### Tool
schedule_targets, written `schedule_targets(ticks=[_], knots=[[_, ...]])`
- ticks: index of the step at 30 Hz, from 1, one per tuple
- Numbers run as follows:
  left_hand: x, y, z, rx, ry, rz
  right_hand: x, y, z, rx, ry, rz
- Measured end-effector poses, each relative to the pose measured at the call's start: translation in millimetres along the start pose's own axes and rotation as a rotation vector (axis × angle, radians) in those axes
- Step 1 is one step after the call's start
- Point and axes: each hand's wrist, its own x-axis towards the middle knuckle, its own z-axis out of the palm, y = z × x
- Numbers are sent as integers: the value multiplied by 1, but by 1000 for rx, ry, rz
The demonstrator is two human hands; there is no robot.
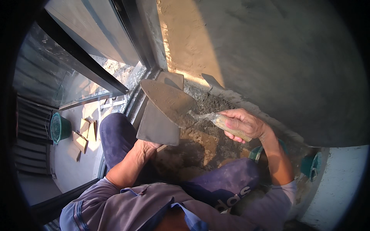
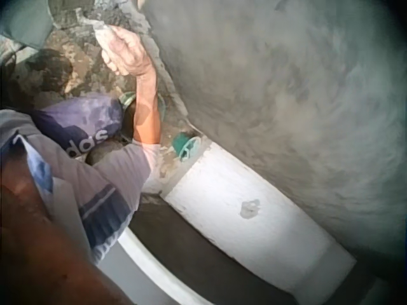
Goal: The person scoops plaster from a bucket onto a float using a trowel, applies it to a wall, and smoothes the surface with the float, occasionally using a brush to apply water to the plaster.
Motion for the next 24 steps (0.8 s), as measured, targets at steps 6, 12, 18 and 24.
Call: schedule_targets(ticks=[6, 12, 18, 24], knots=[[10, 10, 26, 420, -81, 136, -85, 3, 2, -283, 294, -111], [7, 5, 40, -315, 193, -26, -54, 4, 29, -1179, 813, -580], [-16, 1, 36, -372, 329, -37, 10, 22, 39, -1541, 749, -756], [-24, 37, 38, -157, 262, 107, -32, 31, 33, -1459, 925, -674]])
